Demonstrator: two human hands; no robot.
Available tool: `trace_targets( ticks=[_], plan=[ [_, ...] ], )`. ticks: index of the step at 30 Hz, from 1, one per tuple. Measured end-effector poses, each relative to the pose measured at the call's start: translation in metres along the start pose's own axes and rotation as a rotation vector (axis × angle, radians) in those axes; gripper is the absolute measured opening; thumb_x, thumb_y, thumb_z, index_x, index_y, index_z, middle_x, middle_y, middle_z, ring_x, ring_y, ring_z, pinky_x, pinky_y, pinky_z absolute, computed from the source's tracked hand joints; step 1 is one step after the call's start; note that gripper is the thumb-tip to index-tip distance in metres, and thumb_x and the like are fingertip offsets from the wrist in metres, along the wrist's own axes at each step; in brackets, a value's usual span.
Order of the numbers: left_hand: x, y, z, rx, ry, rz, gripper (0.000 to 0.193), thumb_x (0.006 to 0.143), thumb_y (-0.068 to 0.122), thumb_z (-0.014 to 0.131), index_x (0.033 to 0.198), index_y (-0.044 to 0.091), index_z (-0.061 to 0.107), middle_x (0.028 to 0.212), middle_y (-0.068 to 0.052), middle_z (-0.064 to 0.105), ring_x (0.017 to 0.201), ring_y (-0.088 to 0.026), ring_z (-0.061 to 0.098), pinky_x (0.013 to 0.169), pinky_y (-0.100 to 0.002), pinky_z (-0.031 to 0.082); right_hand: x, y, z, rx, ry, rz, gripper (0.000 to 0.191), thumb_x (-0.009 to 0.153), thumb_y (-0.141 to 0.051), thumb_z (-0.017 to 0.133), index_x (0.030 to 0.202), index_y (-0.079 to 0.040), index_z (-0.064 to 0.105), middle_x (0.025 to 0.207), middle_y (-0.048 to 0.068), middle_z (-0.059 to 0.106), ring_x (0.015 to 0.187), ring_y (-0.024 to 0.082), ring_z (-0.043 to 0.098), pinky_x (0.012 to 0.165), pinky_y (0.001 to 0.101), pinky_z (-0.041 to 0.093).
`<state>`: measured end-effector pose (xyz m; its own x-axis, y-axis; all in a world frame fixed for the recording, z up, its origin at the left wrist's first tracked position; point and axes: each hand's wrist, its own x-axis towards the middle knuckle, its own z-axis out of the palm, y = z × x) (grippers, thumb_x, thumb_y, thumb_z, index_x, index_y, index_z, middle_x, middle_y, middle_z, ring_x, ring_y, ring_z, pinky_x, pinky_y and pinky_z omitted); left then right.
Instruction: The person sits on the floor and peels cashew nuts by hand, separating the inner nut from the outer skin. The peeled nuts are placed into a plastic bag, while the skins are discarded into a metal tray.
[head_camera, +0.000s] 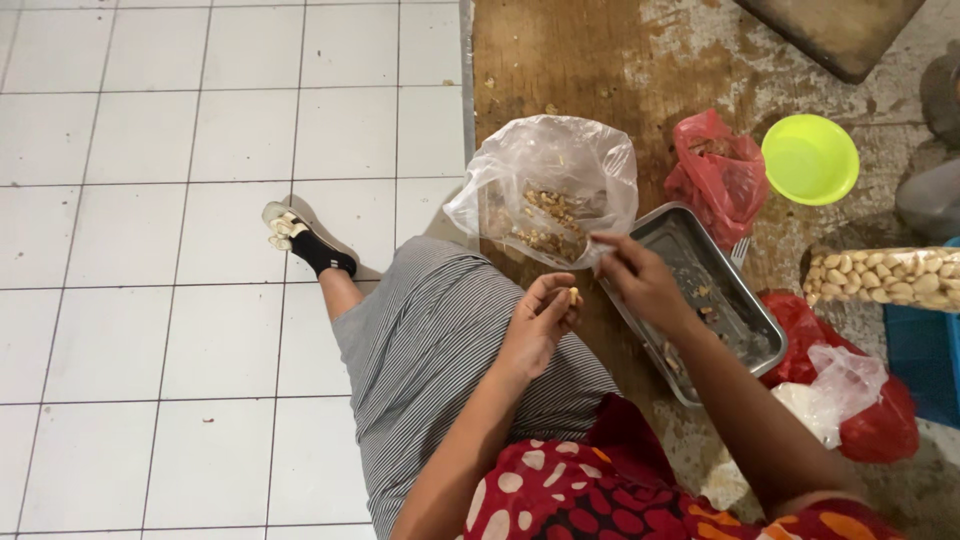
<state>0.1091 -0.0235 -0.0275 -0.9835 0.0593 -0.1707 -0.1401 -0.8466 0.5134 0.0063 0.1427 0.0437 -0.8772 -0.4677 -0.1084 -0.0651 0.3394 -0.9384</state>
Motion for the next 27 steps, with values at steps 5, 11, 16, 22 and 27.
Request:
trace_targets(
  ticks=[5, 11, 16, 22, 27],
  plan=[
    [0.002, 0.006, -0.004, -0.14, -0.012, -0.005, 0.019, 0.105, 0.016, 0.059, 0.123, 0.011, 0.064, 0.101, 0.0, 0.065, 0.083, -0.009, 0.058, 0.081, -0.03, 0.055, 0.072, 0.015, -0.014, -0.053, 0.038, 0.032, 0.042, 0.105, -0.025, 0.054, 0.144, -0.01, 0.059, 0.081, -0.003, 0.065, 0.056, 0.005, 0.048, 0.051, 0.023, 0.041],
    [0.009, -0.001, -0.016, -0.173, 0.025, 0.005, 0.019, 0.106, 0.017, 0.061, 0.124, 0.009, 0.065, 0.103, 0.001, 0.066, 0.082, -0.008, 0.059, 0.081, -0.03, 0.056, 0.125, 0.039, -0.024, -0.262, 0.317, -0.213, 0.035, 0.096, -0.029, 0.077, 0.112, 0.002, 0.074, 0.079, 0.002, 0.072, 0.069, 0.006, 0.062, 0.063, 0.0261, 0.05],
    [0.008, 0.0, -0.015, -0.16, 0.056, -0.014, 0.022, 0.104, 0.015, 0.061, 0.125, 0.009, 0.066, 0.104, 0.0, 0.068, 0.082, -0.008, 0.061, 0.081, -0.029, 0.057, 0.119, 0.036, -0.028, -0.373, 0.507, -0.074, 0.044, 0.091, -0.033, 0.086, 0.085, 0.007, 0.068, 0.075, 0.007, 0.07, 0.067, 0.013, 0.062, 0.063, 0.0297, 0.049],
    [0.01, 0.003, -0.01, -0.182, 0.081, 0.018, 0.009, 0.104, 0.015, 0.062, 0.112, 0.012, 0.066, 0.1, 0.001, 0.068, 0.081, -0.008, 0.061, 0.08, -0.03, 0.057, 0.055, 0.003, -0.01, -0.046, 0.088, 0.115, 0.031, 0.11, -0.026, 0.053, 0.134, -0.011, 0.064, 0.091, 0.008, 0.063, 0.068, 0.015, 0.051, 0.059, 0.0315, 0.044],
    [0.012, -0.003, -0.013, -0.214, 0.087, 0.047, 0.006, 0.105, 0.015, 0.063, 0.109, 0.013, 0.066, 0.094, 0.003, 0.065, 0.08, -0.009, 0.059, 0.08, -0.028, 0.056, -0.006, -0.027, 0.01, -0.152, -0.166, -0.257, 0.038, 0.1, -0.01, 0.059, 0.138, -0.007, 0.058, 0.097, 0.004, 0.065, 0.086, 0.012, 0.061, 0.077, 0.0277, 0.051]
  ],
)
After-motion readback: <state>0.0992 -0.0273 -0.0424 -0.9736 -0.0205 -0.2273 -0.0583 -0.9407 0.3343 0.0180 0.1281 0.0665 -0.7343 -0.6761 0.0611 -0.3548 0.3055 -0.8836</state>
